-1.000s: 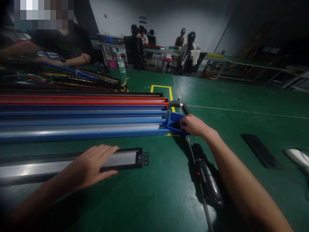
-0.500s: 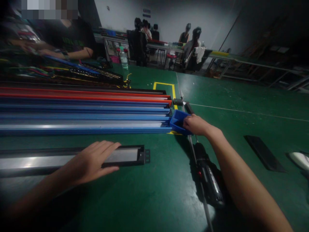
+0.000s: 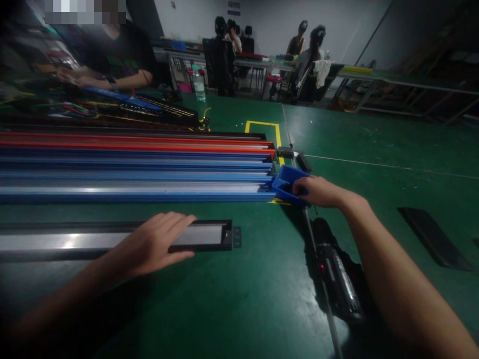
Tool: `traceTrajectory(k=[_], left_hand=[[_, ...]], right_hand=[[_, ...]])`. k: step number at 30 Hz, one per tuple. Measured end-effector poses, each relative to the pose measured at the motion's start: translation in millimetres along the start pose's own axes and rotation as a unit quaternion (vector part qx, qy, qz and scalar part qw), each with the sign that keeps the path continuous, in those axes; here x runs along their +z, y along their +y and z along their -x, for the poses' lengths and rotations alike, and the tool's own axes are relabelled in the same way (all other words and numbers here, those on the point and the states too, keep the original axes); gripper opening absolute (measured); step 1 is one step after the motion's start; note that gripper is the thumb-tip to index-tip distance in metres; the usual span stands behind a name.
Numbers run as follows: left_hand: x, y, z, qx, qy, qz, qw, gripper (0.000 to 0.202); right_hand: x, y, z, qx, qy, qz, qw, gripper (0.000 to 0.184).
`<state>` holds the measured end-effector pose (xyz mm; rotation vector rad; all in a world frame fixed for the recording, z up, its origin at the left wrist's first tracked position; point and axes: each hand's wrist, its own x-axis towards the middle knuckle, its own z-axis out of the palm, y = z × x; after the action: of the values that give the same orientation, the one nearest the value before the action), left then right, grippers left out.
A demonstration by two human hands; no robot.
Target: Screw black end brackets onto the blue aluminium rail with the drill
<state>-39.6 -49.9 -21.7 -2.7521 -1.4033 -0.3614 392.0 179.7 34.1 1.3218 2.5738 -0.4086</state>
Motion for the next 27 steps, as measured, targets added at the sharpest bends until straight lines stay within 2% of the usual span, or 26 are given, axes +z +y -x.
traceTrajectory(k=[10,21,27], left_hand=[[1.5,-1.1,-0.6,0.001,0.003,0.007,1.000,0.065],[2.0,-1.0,0.1,-0.002,-0.003,0.010,1.000,0.065],[3.1,-1.8,1.1,-0.011,-0.008,0.015,1.000,0.065]], right_hand=[[2.3,2.6,-1.5,-0.066,0.025,0.012,0.997,0.018],[3.6,-4.2,-1.4,-0.075,0.059,0.075,0.993,0.016],[3.2,-10.4,-0.5,-0.042,0.058,0.078,0.994,0.015]])
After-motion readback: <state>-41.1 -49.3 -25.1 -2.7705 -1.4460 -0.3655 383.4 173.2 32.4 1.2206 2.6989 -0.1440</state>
